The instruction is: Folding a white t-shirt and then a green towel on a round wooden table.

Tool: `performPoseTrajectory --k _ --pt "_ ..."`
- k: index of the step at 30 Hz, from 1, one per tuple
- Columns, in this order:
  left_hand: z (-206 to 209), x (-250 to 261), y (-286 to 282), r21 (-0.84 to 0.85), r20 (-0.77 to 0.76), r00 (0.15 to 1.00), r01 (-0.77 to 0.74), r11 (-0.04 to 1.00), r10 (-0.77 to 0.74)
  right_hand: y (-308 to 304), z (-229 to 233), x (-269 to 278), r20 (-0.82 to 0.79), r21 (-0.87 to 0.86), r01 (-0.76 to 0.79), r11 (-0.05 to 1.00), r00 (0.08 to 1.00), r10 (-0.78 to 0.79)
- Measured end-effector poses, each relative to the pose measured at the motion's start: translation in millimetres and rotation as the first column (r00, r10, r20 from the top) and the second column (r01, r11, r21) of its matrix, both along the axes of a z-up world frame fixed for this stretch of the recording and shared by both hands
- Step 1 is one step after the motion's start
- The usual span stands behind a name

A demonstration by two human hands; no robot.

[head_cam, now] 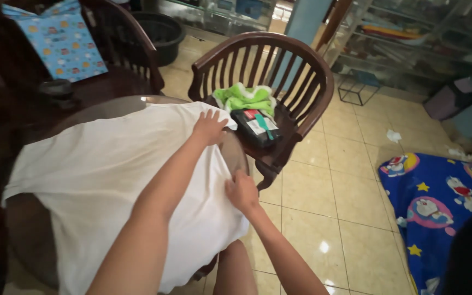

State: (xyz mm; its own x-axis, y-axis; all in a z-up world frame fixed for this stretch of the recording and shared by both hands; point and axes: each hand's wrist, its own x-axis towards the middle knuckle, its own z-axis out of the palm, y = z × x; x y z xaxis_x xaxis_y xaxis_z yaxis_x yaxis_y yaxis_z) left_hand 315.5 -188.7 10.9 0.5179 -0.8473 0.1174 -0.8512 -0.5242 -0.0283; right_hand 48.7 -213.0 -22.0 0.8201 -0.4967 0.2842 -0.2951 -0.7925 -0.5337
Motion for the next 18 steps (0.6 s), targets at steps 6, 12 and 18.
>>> performPoseTrajectory --k 6,12,18 --pt "-29 -3 -65 0.060 0.309 0.949 0.050 0.997 -0.067 -1 12 -3 0.043 -0.190 -0.053 0.980 0.997 0.062" --pt "-73 22 -98 0.127 0.419 0.906 0.004 0.992 -0.058 -9 13 -6 0.085 -0.208 -0.109 0.972 0.988 0.129" --pt "-95 34 -115 0.202 0.402 0.915 -0.042 0.979 -0.044 -7 20 -9 0.082 -0.159 -0.144 0.977 0.984 0.158"
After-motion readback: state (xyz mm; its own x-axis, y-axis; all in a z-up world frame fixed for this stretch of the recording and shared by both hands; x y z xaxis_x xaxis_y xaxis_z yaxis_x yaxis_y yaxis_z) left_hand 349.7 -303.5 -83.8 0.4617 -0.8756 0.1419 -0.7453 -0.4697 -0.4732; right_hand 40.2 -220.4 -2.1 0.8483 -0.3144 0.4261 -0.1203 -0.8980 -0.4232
